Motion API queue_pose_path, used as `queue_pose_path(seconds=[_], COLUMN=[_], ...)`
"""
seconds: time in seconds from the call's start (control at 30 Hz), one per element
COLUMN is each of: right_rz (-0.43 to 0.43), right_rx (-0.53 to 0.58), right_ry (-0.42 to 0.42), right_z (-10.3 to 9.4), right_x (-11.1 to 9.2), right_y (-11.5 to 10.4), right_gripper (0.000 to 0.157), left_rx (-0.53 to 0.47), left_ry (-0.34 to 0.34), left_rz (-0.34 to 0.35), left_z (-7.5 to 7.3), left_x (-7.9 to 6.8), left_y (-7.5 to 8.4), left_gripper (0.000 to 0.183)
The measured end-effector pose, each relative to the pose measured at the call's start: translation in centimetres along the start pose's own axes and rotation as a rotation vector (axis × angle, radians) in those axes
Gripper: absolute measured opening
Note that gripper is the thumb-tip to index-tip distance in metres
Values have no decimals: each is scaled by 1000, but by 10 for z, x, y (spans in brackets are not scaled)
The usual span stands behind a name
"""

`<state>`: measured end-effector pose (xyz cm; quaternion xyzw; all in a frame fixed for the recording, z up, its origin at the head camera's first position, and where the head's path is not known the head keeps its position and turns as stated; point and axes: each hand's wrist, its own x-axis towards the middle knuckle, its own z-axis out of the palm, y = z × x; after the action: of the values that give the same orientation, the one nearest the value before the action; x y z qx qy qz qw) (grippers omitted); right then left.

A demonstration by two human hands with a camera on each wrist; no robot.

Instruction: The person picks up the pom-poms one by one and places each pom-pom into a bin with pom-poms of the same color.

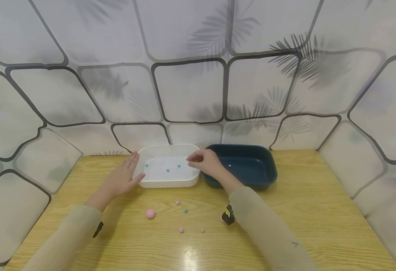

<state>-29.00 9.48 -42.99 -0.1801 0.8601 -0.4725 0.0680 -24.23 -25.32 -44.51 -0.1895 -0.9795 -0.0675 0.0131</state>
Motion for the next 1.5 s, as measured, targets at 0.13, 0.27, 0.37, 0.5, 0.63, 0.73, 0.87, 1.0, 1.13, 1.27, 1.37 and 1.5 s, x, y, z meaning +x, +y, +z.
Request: queue_pose_path(seconds=[0.13, 0.27, 0.37, 0.5, 0.63, 0.73, 0.87, 1.0, 1.13, 1.27, 1.37, 1.5], right_rz=[-24, -56, -90, -124, -136, -149, -174, -204, -246, -251, -246, -228], right_rx=[4, 7, 9, 18, 24, 20, 14, 19, 32, 28, 20, 12], right_ry=[-21, -52, -70, -86, -110, -129, -146, -157, -202, -254, -285, -307], right_z=[-2, -3, -3, -2, 0, 1, 2, 4, 10, 19, 25, 32], right_x=[-8, -17, -23, -33, -44, -51, -59, -66, -72, -76, -79, -81], right_y=[1, 1, 0, -1, -1, -1, -1, -4, -6, -5, -4, 1], right_gripper=[22, 21, 20, 19, 16, 14, 15, 15, 14, 12, 12, 10], left_rx=[1, 3, 4, 4, 9, 7, 5, 13, 12, 8, 8, 10], left_ry=[-4, -7, -8, -2, -4, -4, -3, -2, 1, 1, -3, -6], left_rz=[-4, -7, -6, -1, 0, 0, -1, 1, 3, 1, 0, -1], left_z=[0, 1, 2, 1, 1, 1, 1, 1, 1, 1, 1, 1], left_x=[0, 0, -1, -1, 0, 0, 0, 0, 1, 1, 1, 0], left_y=[-1, -2, -2, -2, -2, -2, -2, -2, -2, -2, -3, -2], left_gripper=[85, 85, 85, 84, 84, 84, 85, 86, 85, 86, 86, 86])
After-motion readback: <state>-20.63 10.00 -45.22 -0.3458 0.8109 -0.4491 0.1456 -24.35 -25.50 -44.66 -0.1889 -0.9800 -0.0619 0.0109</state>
